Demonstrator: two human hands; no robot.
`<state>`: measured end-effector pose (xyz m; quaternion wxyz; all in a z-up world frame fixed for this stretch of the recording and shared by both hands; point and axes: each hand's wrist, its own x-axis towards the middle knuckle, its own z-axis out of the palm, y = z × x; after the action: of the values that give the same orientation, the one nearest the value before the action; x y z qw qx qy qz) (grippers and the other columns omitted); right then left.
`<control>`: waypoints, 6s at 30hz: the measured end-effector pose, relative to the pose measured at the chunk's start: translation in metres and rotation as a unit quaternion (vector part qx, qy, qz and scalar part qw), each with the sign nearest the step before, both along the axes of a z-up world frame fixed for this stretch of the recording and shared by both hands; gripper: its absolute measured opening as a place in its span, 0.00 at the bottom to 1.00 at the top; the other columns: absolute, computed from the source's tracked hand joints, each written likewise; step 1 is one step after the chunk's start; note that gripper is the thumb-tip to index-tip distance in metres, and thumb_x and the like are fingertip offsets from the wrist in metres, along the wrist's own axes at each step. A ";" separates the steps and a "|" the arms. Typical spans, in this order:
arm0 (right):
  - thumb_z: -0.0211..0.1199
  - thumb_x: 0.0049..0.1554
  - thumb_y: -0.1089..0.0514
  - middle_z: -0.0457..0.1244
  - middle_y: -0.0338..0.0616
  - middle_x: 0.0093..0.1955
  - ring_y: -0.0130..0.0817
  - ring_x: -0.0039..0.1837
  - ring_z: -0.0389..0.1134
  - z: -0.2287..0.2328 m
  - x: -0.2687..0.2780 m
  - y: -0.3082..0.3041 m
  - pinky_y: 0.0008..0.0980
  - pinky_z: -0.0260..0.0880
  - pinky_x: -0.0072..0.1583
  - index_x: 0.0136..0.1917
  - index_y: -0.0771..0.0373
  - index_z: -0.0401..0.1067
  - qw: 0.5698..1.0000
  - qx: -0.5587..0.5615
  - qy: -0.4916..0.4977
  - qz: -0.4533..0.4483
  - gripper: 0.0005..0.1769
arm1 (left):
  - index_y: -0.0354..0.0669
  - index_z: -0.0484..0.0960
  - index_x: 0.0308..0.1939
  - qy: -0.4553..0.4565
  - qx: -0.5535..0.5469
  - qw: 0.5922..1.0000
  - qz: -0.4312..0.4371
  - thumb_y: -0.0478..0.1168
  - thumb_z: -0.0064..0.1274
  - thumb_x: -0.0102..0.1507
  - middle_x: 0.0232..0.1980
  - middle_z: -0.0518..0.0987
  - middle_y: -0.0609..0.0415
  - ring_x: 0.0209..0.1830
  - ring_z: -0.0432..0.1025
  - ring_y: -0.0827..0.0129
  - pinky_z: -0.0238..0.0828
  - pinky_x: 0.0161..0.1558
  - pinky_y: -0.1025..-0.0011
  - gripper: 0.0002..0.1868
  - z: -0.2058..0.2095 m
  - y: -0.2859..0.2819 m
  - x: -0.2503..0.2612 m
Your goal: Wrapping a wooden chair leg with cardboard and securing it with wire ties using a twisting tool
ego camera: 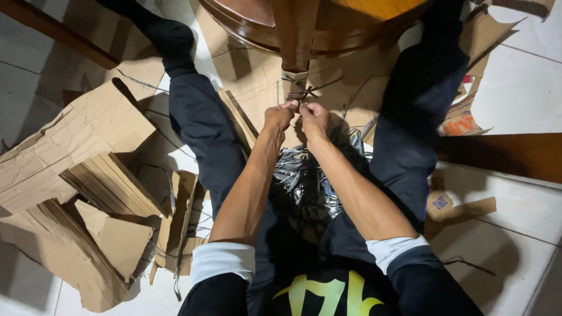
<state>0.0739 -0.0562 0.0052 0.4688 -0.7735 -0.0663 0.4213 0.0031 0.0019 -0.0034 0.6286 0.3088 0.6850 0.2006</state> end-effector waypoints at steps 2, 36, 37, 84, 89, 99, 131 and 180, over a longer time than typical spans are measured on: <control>0.67 0.54 0.49 0.64 0.42 0.35 0.25 0.33 0.63 0.013 0.000 0.000 0.20 0.63 0.31 0.48 0.56 0.79 1.000 0.020 0.017 -0.002 0.12 | 0.43 0.88 0.41 -0.003 0.007 1.000 0.004 0.42 0.65 0.58 0.24 0.78 0.54 0.25 0.70 0.73 0.65 0.32 0.83 0.10 -0.003 0.000 0.001; 0.63 0.56 0.47 0.66 0.38 0.33 0.24 0.33 0.63 0.027 0.007 0.001 0.20 0.68 0.35 0.45 0.56 0.80 0.997 0.069 0.008 0.017 0.13 | 0.53 0.87 0.40 0.147 0.166 0.973 -0.070 0.47 0.67 0.57 0.35 0.87 0.59 0.41 0.81 0.62 0.75 0.50 0.61 0.11 0.101 -0.027 -0.008; 0.63 0.57 0.48 0.66 0.39 0.33 0.24 0.32 0.63 0.025 0.006 0.002 0.19 0.67 0.34 0.44 0.56 0.80 0.997 0.077 0.008 0.022 0.12 | 0.53 0.88 0.40 0.164 0.194 0.964 -0.081 0.47 0.66 0.58 0.37 0.87 0.58 0.43 0.81 0.60 0.75 0.51 0.60 0.09 0.114 -0.029 -0.009; 0.58 0.58 0.53 0.71 0.38 0.40 0.39 0.46 0.74 -0.014 0.045 -0.152 0.38 0.74 0.51 0.43 0.49 0.78 0.935 -0.023 -0.277 0.220 0.08 | 0.48 0.89 0.47 0.044 0.314 0.948 0.026 0.47 0.55 0.69 0.46 0.84 0.45 0.52 0.79 0.50 0.78 0.52 0.56 0.11 0.060 -0.149 -0.107; 0.69 0.55 0.59 0.71 0.33 0.49 0.41 0.55 0.72 0.032 0.051 -0.147 0.39 0.67 0.61 0.41 0.46 0.81 0.869 0.158 -0.430 0.189 0.06 | 0.49 0.89 0.49 0.062 0.335 0.940 0.011 0.48 0.57 0.69 0.47 0.82 0.44 0.55 0.77 0.48 0.73 0.58 0.54 0.11 0.043 -0.151 -0.109; 0.58 0.66 0.54 0.70 0.39 0.50 0.30 0.52 0.73 0.076 0.088 -0.161 0.27 0.76 0.55 0.54 0.54 0.72 0.919 0.296 0.259 -0.004 0.05 | 0.47 0.77 0.66 0.145 0.403 0.883 -0.192 0.45 0.59 0.63 0.59 0.78 0.43 0.65 0.70 0.46 0.65 0.68 0.50 0.26 0.051 -0.168 -0.101; 0.57 0.64 0.54 0.58 0.30 0.35 0.16 0.32 0.55 0.048 0.036 -0.153 0.15 0.63 0.34 0.51 0.52 0.69 0.978 0.092 0.185 0.030 0.03 | 0.50 0.86 0.45 -0.137 0.183 0.972 -0.051 0.42 0.60 0.66 0.26 0.76 0.60 0.25 0.71 0.77 0.69 0.32 0.78 0.05 0.003 -0.191 -0.099; 0.69 0.56 0.33 0.64 0.39 0.38 0.32 0.39 0.63 0.056 0.015 0.018 0.34 0.69 0.45 0.50 0.63 0.72 0.909 -0.211 -0.147 0.329 0.31 | 0.39 0.70 0.39 0.233 0.299 0.878 -0.292 0.32 0.46 0.66 0.43 0.75 0.44 0.32 0.74 0.45 0.71 0.33 0.47 0.01 0.039 0.019 -0.059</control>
<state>0.0890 -0.0384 0.0608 0.1141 -0.8421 -0.2947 0.4370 -0.0560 0.0212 0.0355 0.3585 0.7059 0.5979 0.1252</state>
